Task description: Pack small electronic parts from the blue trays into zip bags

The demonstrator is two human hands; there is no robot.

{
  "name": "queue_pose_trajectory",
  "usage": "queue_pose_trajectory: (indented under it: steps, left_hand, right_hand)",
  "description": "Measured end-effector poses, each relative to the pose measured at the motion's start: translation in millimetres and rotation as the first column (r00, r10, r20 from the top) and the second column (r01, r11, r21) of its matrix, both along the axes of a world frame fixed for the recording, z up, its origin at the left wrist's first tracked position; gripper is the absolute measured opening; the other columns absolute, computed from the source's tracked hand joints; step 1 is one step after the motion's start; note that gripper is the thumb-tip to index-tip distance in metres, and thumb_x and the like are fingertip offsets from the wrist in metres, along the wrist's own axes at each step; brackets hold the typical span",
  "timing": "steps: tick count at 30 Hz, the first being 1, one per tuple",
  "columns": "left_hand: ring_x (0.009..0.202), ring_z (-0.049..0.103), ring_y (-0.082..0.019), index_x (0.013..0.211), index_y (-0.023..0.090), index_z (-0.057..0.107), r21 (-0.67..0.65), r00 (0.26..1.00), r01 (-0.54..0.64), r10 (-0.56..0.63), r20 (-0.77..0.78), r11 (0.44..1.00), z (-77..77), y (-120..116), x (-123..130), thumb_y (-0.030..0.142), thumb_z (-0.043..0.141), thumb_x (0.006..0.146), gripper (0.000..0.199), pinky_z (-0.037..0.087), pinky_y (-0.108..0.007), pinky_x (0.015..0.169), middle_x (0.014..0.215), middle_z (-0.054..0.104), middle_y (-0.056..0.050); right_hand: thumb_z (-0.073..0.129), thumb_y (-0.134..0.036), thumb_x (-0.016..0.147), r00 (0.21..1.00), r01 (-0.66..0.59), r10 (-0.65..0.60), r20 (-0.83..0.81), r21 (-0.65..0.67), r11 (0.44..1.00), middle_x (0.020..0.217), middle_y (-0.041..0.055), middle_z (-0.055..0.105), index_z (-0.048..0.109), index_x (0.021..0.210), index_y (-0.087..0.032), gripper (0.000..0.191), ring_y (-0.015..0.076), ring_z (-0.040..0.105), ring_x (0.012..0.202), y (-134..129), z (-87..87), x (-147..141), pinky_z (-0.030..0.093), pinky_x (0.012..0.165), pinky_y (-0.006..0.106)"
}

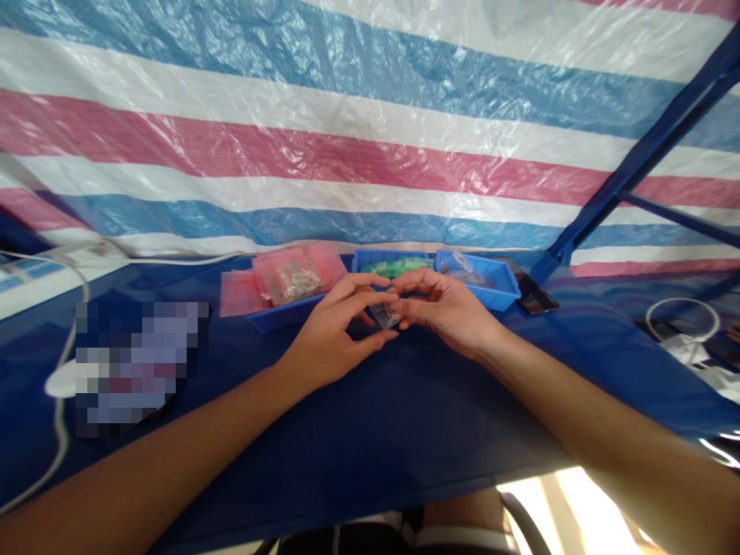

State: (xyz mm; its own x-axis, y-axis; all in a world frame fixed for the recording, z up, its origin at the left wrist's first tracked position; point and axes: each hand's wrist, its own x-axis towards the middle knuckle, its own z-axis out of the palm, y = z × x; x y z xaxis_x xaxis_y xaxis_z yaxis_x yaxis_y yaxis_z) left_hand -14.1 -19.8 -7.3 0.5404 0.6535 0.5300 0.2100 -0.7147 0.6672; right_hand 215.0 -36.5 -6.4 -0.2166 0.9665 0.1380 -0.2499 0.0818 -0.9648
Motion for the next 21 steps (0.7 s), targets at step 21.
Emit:
queue_pose_trajectory:
  steps: [21]
  left_hand:
    - [0.118, 0.07, -0.025, 0.134, 0.025, 0.076, -0.067, 0.999, -0.023, 0.024, 0.025, 0.997, 0.2, -0.6, 0.8, 0.039, 0.083, 0.092, 0.045, 0.066, -0.026, 0.081, 0.139, 0.066, -0.012]
  right_hand:
    - [0.093, -0.042, 0.082, 0.993, -0.013, 0.018, 0.119, -0.042, 0.999, 0.077, -0.0018, 0.075, 0.077, 0.119, -0.023, 0.044, 0.0128, 0.068, 0.062, -1.8, 6.9, 5.8, 0.055, 0.058, 0.025]
